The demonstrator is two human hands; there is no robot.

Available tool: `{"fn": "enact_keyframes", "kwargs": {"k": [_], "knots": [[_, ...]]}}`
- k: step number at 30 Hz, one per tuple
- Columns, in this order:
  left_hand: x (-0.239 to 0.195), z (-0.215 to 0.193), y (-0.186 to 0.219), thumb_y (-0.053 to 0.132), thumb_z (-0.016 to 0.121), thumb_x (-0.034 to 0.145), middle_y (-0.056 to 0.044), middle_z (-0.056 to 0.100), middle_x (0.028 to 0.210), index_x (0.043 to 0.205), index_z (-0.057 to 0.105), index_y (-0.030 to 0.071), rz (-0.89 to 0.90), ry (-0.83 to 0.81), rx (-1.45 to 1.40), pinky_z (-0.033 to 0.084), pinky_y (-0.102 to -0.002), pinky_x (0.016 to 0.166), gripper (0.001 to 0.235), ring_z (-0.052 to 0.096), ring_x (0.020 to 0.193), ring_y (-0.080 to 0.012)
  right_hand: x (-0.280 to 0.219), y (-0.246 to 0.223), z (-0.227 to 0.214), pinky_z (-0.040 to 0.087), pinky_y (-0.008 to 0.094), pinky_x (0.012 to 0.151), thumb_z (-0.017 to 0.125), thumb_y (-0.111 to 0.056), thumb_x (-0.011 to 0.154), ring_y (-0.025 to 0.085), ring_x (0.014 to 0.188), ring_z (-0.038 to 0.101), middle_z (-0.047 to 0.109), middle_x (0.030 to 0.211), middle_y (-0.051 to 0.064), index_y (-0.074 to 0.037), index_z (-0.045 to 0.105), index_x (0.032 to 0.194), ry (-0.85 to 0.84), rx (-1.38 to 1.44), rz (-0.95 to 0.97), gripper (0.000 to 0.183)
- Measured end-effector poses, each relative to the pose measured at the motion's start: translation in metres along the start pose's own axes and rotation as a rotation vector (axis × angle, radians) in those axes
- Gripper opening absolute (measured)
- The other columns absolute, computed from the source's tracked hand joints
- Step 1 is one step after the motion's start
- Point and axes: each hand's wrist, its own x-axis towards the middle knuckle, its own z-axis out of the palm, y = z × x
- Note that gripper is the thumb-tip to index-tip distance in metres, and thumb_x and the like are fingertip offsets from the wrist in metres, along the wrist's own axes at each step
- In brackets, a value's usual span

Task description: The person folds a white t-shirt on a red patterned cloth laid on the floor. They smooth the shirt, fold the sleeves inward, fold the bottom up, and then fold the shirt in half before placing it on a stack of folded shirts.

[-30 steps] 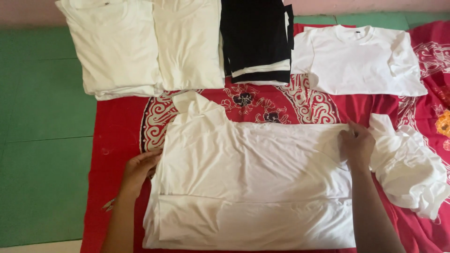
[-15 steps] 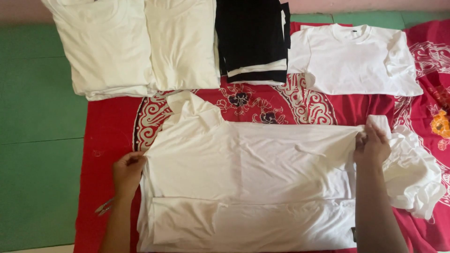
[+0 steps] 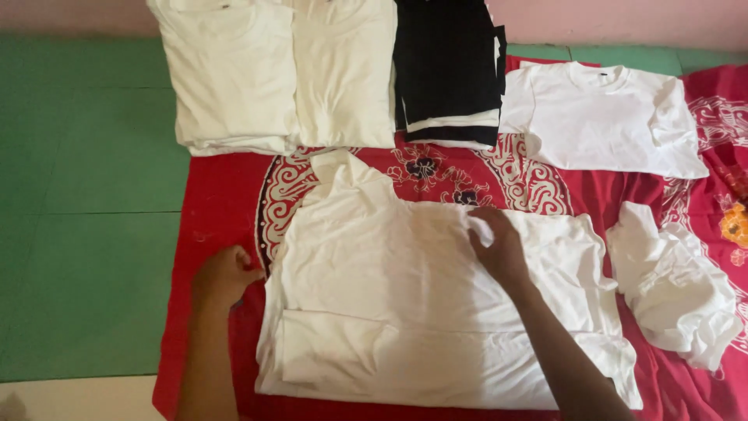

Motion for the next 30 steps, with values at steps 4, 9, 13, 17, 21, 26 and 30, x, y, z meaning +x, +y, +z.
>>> {"fn": "enact_keyframes", "kwargs": {"k": [4,9,13,17,21,26,30], "knots": [[-0.015,-0.029,-0.014,0.025,0.091,0.07,-0.015,0.082,0.107,0.106,0.082,0.01,-0.22,-0.314,0.461,0.056,-0.047,0.093,0.04,0.076,0.108,-0.0355,-0.033,-0.074,-0.013,0.055,0.043,0.1,0.073,-0.015,0.086,0.028,0.123,0.064,0.068,0.129,0.004,-0.021,0.071,0.122,-0.352,-0.131,-0.193,0.036],[0.007,0.001,-0.04,0.032,0.092,0.073,-0.007,0.081,0.104,0.11,0.081,0.017,-0.241,-0.376,0.627,0.057,-0.044,0.09,0.041,0.075,0.106,-0.03,-0.074,-0.13,-0.039,0.057,0.047,0.099,0.07,-0.019,0.09,0.032,0.124,0.063,0.063,0.139,0.003,-0.02,0.069,0.12,-0.675,-0.206,-0.196,0.03],[-0.009,-0.003,-0.023,0.022,0.094,0.07,-0.013,0.079,0.108,0.121,0.076,0.011,-0.244,-0.27,0.57,0.058,-0.049,0.088,0.055,0.075,0.106,-0.0339,-0.094,-0.164,-0.052,0.053,0.043,0.106,0.071,-0.022,0.093,0.027,0.127,0.063,0.068,0.133,0.007,-0.016,0.069,0.125,-0.713,-0.147,-0.051,0.032],[-0.021,-0.016,-0.014,0.02,0.086,0.079,-0.015,0.079,0.099,0.111,0.079,0.007,-0.24,-0.208,0.449,0.057,-0.049,0.083,0.035,0.075,0.097,-0.0364,-0.101,-0.184,-0.053,0.051,0.046,0.109,0.072,-0.023,0.093,0.029,0.13,0.062,0.068,0.133,0.009,-0.013,0.067,0.129,-0.743,-0.06,-0.012,0.037],[-0.03,-0.031,-0.003,0.018,0.089,0.076,-0.02,0.077,0.083,0.095,0.081,0.002,-0.202,-0.195,0.329,0.057,-0.046,0.076,0.026,0.076,0.081,-0.0353,-0.09,-0.183,-0.036,0.051,0.05,0.107,0.074,-0.02,0.091,0.034,0.127,0.063,0.069,0.129,0.014,-0.009,0.067,0.127,-0.728,0.062,-0.056,0.038],[-0.029,0.005,0.04,0.013,0.083,0.076,-0.023,0.076,0.099,0.114,0.075,-0.005,0.103,-0.198,-0.44,0.056,-0.044,0.084,0.043,0.069,0.089,-0.0283,-0.054,-0.17,0.016,0.058,0.038,0.096,0.079,-0.031,0.092,0.029,0.119,0.069,0.072,0.126,0.009,-0.013,0.071,0.126,-0.689,0.415,0.115,0.04],[-0.031,0.053,0.118,0.007,0.084,0.076,-0.013,0.074,0.085,0.104,0.075,-0.005,0.194,-0.223,-0.746,0.057,-0.03,0.076,0.032,0.068,0.075,-0.0172,-0.018,-0.16,0.025,0.058,0.039,0.096,0.07,-0.03,0.099,0.026,0.119,0.069,0.074,0.125,0.008,-0.014,0.072,0.127,-0.698,0.632,0.202,0.033]]}}
